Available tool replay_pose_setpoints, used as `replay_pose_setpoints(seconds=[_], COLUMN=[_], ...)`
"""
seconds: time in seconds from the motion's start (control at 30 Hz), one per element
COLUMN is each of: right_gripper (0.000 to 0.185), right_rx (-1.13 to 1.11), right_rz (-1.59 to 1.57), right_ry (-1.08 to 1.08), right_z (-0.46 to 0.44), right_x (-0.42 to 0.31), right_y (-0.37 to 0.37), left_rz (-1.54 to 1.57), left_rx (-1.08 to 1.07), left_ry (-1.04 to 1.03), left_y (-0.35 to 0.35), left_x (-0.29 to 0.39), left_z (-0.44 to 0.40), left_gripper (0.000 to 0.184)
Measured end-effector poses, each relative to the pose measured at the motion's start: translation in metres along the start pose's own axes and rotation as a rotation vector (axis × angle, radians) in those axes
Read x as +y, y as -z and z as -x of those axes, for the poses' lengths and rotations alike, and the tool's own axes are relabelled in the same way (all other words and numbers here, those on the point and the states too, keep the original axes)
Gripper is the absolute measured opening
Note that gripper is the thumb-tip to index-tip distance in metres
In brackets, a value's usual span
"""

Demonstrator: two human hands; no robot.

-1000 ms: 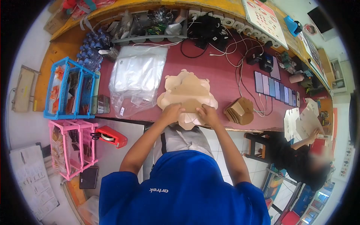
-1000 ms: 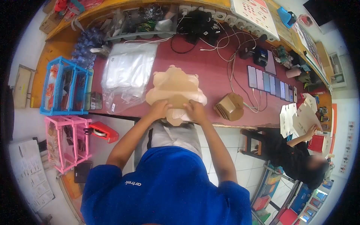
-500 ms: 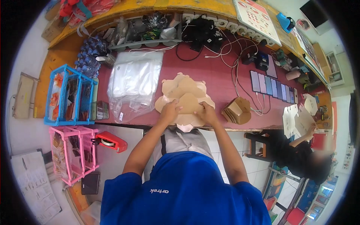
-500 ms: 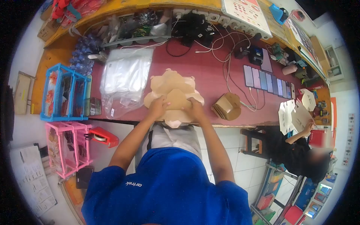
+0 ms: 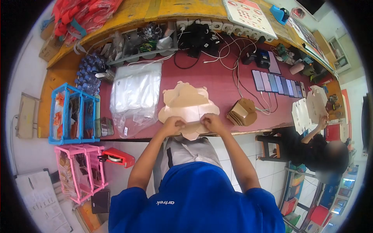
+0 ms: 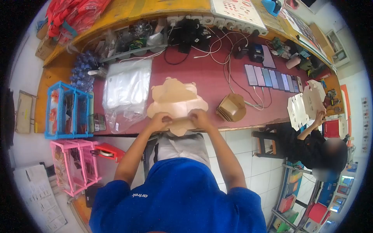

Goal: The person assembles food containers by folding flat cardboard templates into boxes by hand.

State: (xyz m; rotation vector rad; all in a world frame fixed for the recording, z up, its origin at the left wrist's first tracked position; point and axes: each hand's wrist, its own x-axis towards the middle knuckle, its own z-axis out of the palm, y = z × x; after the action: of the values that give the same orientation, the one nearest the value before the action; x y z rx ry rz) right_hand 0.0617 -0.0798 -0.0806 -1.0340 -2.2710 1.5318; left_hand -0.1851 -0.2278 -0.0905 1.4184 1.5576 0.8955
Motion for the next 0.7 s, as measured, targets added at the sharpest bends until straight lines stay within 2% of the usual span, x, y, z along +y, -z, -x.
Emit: replay_pose_setpoints(seconds=[0.03,0.1,0.13,0.17,0.23,0.27,0.33,0.4,0.47,0.53,0.57,0.63,0.67,0.7], right_gripper=[0.014,0.014,0.026,0.026,0.038,0.038,0.052,0.054,0.057,0.056,0.056,0.045,0.035,0.035], right_rx=[0.086,0.263,0.408,0.427,0.770,0.791,0.574,0.564,0.553,0.825,0.853,0.734,0.755,0.756], right_rz=[0.108,0.325,0.447,0.449,0.074,0.071,-0.874,-0.911,-0.945,-0.426,-0.438,-0.856,-0.873,-0.873], right_ry=[0.106,0.306,0.438,0.440,0.202,0.202,-0.276,-0.178,-0.088,0.228,0.238,0.000,0.009,0.017], right_z=[0.006,0.021,0.029,0.040,0.060,0.069,0.081,0.080,0.067,0.045,0.043,0.049,0.056,0.062], right_x=[-0.001,-0.004,-0.006,-0.009,-0.013,-0.020,-0.050,-0.091,-0.105,-0.102,-0.104,-0.110,-0.122,-0.127], right_y=[-0.004,-0.012,-0.014,-0.017,-0.026,-0.028,-0.025,-0.024,-0.033,-0.035,-0.027,-0.003,0.007,0.014], left_rz=[-0.006,-0.187,-0.231,-0.239,-0.265,-0.326,-0.409,-0.493,-0.618,-0.572,-0.529,-0.532,-0.379,-0.226], left_rx=[-0.003,0.134,0.228,0.222,0.476,0.491,0.506,0.513,0.491,0.469,0.463,0.432,0.433,0.432], left_ry=[-0.009,-0.146,-0.087,-0.102,-0.262,-0.302,-0.316,-0.343,-0.411,-0.423,-0.425,-0.440,-0.419,-0.395], left_y=[-0.002,-0.010,-0.017,-0.020,-0.022,-0.022,-0.032,-0.040,-0.051,-0.064,-0.064,-0.056,-0.052,-0.049], left_x=[0.001,-0.001,-0.001,0.006,0.029,0.041,0.060,0.078,0.095,0.121,0.135,0.160,0.173,0.182], left_z=[0.001,0.003,0.004,0.006,0.011,0.014,0.022,0.021,0.020,0.013,0.010,0.013,0.015,0.016], left_gripper=[0.027,0.016,0.016,0.016,0.020,0.026,0.029,0.032,0.044,0.048,0.052,0.054,0.052,0.050])
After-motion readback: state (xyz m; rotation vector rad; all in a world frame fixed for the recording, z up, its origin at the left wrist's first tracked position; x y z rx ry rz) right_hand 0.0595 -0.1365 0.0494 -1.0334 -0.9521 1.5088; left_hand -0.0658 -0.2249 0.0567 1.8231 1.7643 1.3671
